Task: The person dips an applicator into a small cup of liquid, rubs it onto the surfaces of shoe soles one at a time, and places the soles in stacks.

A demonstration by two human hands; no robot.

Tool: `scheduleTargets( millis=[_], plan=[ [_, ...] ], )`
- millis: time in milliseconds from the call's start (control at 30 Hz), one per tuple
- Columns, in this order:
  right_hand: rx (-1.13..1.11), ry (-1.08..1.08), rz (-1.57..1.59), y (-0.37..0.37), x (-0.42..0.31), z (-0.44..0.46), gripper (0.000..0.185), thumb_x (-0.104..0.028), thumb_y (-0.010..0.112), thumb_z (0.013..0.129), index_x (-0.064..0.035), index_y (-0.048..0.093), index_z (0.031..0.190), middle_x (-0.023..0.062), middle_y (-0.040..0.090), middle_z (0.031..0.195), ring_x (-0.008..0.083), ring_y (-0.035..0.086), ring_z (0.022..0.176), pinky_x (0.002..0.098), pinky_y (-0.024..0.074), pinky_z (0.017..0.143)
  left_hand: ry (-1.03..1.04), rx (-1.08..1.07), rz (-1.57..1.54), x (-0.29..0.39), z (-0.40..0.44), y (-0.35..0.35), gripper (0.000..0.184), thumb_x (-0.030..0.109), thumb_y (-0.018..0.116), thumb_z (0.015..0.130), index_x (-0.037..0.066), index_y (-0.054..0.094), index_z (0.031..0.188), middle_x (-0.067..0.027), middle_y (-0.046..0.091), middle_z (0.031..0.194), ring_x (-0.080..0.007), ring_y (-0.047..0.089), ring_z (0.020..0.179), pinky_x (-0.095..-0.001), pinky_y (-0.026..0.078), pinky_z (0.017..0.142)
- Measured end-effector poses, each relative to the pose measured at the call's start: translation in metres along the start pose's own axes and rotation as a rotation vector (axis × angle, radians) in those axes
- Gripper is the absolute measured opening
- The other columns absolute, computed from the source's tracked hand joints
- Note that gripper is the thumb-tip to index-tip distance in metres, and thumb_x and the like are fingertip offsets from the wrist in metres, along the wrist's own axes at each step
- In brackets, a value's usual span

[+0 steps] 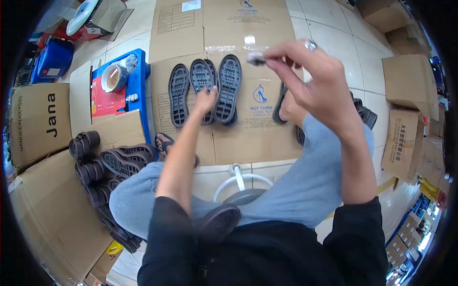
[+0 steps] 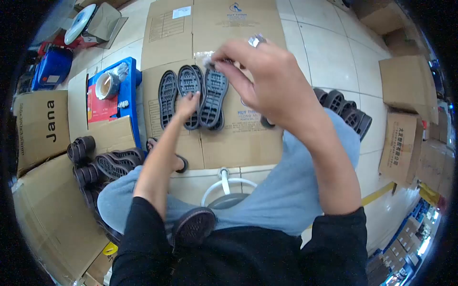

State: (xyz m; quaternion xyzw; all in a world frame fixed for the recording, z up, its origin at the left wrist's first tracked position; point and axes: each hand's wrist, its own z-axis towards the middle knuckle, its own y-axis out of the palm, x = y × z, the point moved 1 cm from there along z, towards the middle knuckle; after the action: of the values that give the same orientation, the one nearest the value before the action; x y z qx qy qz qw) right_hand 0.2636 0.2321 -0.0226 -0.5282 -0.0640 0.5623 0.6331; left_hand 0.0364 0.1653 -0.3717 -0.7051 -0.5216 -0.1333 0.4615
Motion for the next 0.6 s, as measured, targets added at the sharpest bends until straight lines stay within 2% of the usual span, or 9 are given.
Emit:
scheduleTargets(
  millis=[33, 67, 133, 167, 233, 300, 333, 367, 600],
  plan=[
    [-0.009, -0.004, 0.011, 0.001, 0.0, 0.0, 0.009, -0.012, 0.064, 0.082, -0.0077, 0.064, 0.09, 0.0102, 0.064, 0.073, 0.0279, 0.061, 0.066, 0.0355, 0.0476, 0.06, 0.051, -0.037, 0.08, 0.022, -0.021, -0.025, 0.076, 0.054, 0.044, 0.089, -0.01, 0.042, 0.13, -0.0316, 0.05, 0.125, -0.0408, 0.046, 0.121, -0.0395, 0.036, 0.102],
    [0.029, -0.045, 0.038, 0.006, 0.003, 0.0, 0.01, -0.013, 0.063, 0.083, -0.0064, 0.064, 0.089, 0.0126, 0.064, 0.072, 0.0305, 0.061, 0.066, 0.0376, 0.0476, 0.062, 0.221, -0.06, 0.436, 0.036, -0.042, -0.05, 0.069, 0.054, 0.046, 0.089, -0.009, 0.058, 0.113, -0.0305, 0.059, 0.11, -0.0392, 0.057, 0.108, -0.0416, 0.045, 0.093],
    [-0.028, -0.013, 0.081, 0.013, 0.006, -0.002, 0.013, -0.009, 0.067, 0.08, -0.0052, 0.066, 0.093, 0.0109, 0.066, 0.078, 0.0179, 0.062, 0.065, 0.029, 0.0486, 0.059, -0.001, -0.508, 0.717, 0.068, -0.103, -0.092, 0.059, 0.053, 0.048, 0.089, -0.001, 0.069, 0.075, -0.0233, 0.066, 0.079, -0.0358, 0.066, 0.079, -0.0454, 0.051, 0.073],
    [0.019, -0.062, 0.19, 0.025, 0.014, -0.004, 0.013, -0.01, 0.064, 0.081, -0.0051, 0.065, 0.093, 0.0117, 0.066, 0.076, 0.0207, 0.064, 0.066, 0.0309, 0.0492, 0.059, 0.038, -0.536, 0.881, 0.127, -0.176, -0.109, 0.052, 0.05, 0.051, 0.089, 0.002, 0.069, 0.085, -0.0217, 0.067, 0.085, -0.0342, 0.066, 0.082, -0.0435, 0.051, 0.073],
    [0.049, -0.074, 0.171, 0.032, 0.015, -0.007, 0.015, -0.015, 0.063, 0.076, -0.0068, 0.066, 0.088, 0.0164, 0.064, 0.073, 0.0308, 0.064, 0.067, 0.0359, 0.0511, 0.06, 0.628, -0.728, 0.734, 0.091, -0.261, -0.119, 0.051, 0.05, 0.058, 0.083, 0.006, 0.064, 0.107, -0.0192, 0.065, 0.102, -0.0308, 0.065, 0.087, -0.0398, 0.051, 0.073],
    [0.042, -0.041, 0.057, 0.038, 0.014, -0.006, 0.014, -0.015, 0.062, 0.074, -0.005, 0.065, 0.082, 0.0184, 0.063, 0.073, 0.0352, 0.064, 0.072, 0.0417, 0.0513, 0.066, -0.13, -0.964, 0.981, 0.159, -0.364, -0.118, 0.054, 0.046, 0.057, 0.082, 0.002, 0.061, 0.112, -0.0225, 0.058, 0.115, -0.0309, 0.064, 0.087, -0.0412, 0.049, 0.078],
    [0.061, -0.018, 0.042, 0.029, 0.004, -0.01, 0.011, -0.016, 0.062, 0.076, -0.0061, 0.065, 0.079, 0.016, 0.065, 0.073, 0.034, 0.064, 0.075, 0.0415, 0.0511, 0.071, -0.168, -0.748, 0.656, 0.179, -0.407, -0.113, 0.062, 0.034, 0.074, 0.077, -0.006, 0.053, 0.119, -0.0277, 0.059, 0.108, -0.0412, 0.057, 0.1, -0.0431, 0.044, 0.088],
    [0.087, -0.021, 0.057, 0.024, 0.001, -0.014, 0.01, -0.016, 0.062, 0.077, -0.0069, 0.066, 0.079, 0.015, 0.065, 0.074, 0.0336, 0.064, 0.076, 0.041, 0.0509, 0.073, 0.117, -0.475, 0.599, 0.144, -0.443, -0.105, 0.08, 0.043, 0.074, 0.074, -0.006, 0.043, 0.129, -0.0326, 0.053, 0.117, -0.0495, 0.05, 0.107, -0.0468, 0.04, 0.094],
    [0.156, 0.071, 0.357, 0.014, -0.011, -0.027, 0.012, -0.014, 0.062, 0.079, -0.0043, 0.068, 0.082, 0.0129, 0.068, 0.078, 0.027, 0.066, 0.076, 0.0342, 0.052, 0.072, 0.233, 0.041, 0.626, 0.076, -0.494, -0.082, 0.073, 0.042, 0.064, 0.078, -0.001, 0.04, 0.132, -0.026, 0.054, 0.115, -0.0422, 0.054, 0.103, -0.0455, 0.043, 0.091]
  ],
)
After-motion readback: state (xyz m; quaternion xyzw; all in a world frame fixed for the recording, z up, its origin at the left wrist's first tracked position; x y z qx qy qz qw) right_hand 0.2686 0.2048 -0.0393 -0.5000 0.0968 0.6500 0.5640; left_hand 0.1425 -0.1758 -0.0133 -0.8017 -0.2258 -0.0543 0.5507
